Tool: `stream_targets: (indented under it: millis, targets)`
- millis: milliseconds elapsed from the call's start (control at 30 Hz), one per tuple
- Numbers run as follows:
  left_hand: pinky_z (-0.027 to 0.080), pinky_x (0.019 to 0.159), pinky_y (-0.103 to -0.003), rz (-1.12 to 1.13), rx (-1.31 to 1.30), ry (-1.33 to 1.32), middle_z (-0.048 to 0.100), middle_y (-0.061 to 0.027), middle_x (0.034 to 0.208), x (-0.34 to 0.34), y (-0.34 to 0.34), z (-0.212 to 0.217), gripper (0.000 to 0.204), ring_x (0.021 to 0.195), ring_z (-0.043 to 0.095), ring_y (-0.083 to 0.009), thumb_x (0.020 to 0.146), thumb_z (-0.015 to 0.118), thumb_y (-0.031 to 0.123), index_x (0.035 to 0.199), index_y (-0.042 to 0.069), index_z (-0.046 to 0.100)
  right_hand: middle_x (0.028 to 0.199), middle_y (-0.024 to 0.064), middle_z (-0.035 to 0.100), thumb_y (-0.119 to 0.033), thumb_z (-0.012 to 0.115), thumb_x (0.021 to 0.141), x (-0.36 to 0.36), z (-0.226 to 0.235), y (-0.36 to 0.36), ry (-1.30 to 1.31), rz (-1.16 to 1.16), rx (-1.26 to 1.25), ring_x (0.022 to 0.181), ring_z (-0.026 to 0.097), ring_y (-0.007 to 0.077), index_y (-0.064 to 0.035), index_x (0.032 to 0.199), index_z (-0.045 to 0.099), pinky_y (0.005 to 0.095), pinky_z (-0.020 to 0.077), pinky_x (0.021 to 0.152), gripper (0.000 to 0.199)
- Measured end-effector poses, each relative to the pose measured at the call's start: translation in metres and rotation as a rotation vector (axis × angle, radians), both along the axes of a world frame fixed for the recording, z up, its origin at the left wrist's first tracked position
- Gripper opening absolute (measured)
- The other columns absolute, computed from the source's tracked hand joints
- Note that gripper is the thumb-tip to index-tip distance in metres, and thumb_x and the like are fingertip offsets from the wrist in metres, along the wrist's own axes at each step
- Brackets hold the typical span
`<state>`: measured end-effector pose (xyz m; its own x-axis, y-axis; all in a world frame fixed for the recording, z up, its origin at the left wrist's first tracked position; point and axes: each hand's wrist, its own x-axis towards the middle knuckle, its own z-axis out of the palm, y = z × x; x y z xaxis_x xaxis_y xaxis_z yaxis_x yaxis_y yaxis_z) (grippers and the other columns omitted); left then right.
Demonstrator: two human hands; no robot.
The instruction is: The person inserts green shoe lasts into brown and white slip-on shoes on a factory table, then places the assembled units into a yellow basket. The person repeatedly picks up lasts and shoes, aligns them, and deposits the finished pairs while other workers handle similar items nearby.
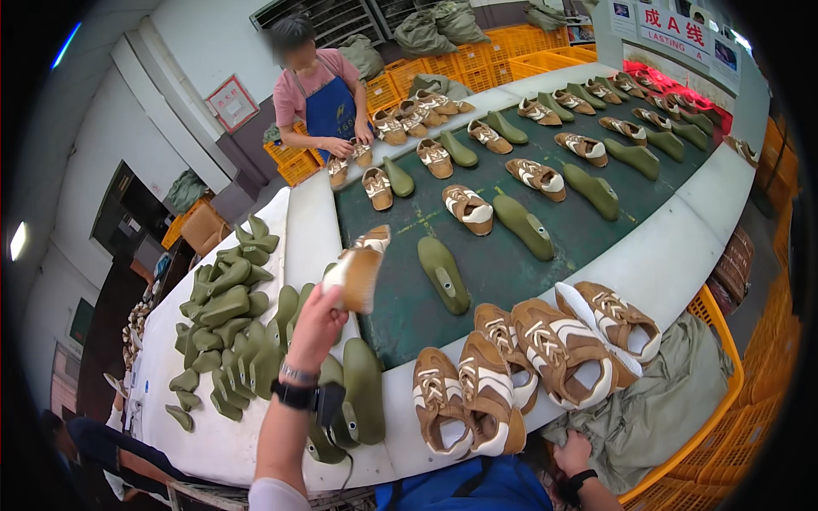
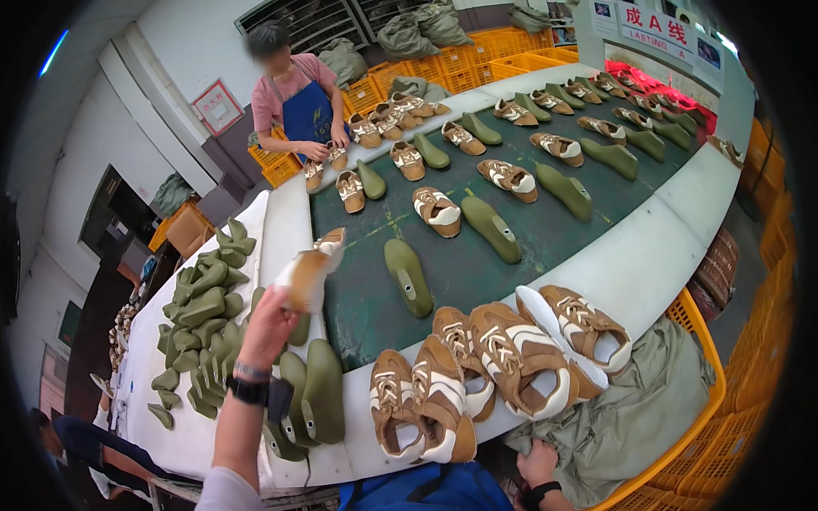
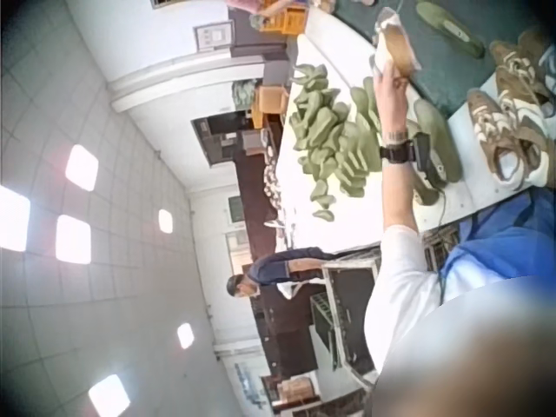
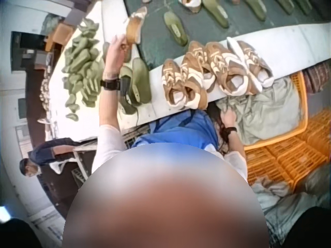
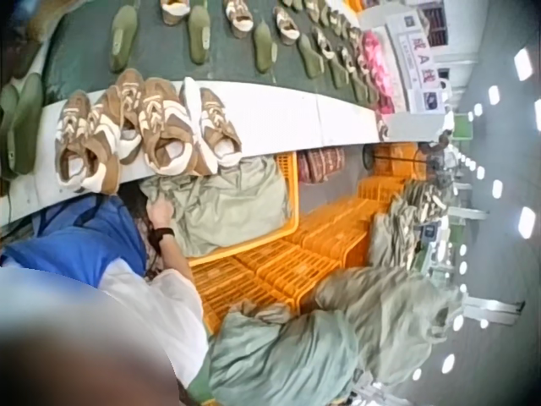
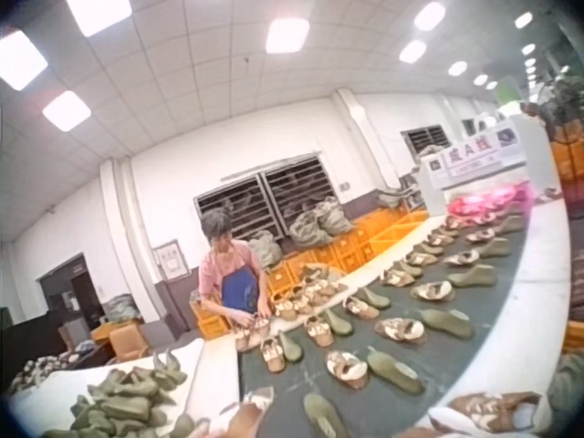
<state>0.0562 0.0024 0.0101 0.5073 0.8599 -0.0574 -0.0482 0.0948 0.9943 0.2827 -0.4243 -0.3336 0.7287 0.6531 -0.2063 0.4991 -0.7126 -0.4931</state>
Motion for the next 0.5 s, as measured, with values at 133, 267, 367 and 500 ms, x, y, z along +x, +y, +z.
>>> stream_targets:
  millis: [133,267,367,500]
  targets:
    - [0.050,0.074,-0.036,-0.063,0.812,1.087,0.066,-0.0155,0.091,0.032,0.077,-0.062,0.041,0.083,0.064,-0.0282,0.081,0.069,0.034,0.106,0.003,0.061,0.087,0.0218,0.064,-0.022,0.075,0.062,0.001,0.001,-0.001,0.013,0.010,0.009,0.086,0.061,0.0397,-0.0002,0.098,0.062,0.0469,0.0486,0.079,0.044]
    - [0.052,0.079,-0.046,-0.077,0.836,1.134,0.067,-0.0197,0.093,0.059,0.135,-0.138,0.038,0.090,0.064,-0.0377,0.077,0.071,0.032,0.103,0.007,0.061,0.075,0.0250,0.064,-0.025,0.066,0.077,0.003,0.018,-0.003,0.043,0.094,0.013,0.072,0.061,0.0439,0.0016,0.109,0.062,0.0514,0.0492,0.070,0.042]
    - [0.051,0.082,-0.046,0.057,0.766,1.048,0.067,-0.0197,0.095,0.085,0.169,-0.188,0.036,0.096,0.063,-0.0374,0.076,0.072,0.024,0.105,0.006,0.061,0.096,0.0275,0.064,-0.024,0.067,0.076,0.007,0.030,0.001,0.184,0.089,-0.193,0.089,0.060,0.0439,0.0007,0.125,0.054,0.0495,0.0482,0.081,0.057]
    - [0.047,0.095,-0.044,-0.066,0.649,1.095,0.029,-0.0227,0.145,0.103,0.195,-0.221,0.083,0.115,0.053,-0.0431,0.073,0.068,0.010,0.145,0.014,0.028,0.116,0.0276,0.058,-0.022,0.069,0.075,0.009,0.031,0.006,0.216,0.071,-0.158,0.107,0.055,0.0440,0.0016,0.127,0.052,0.0477,0.0435,0.094,0.059]
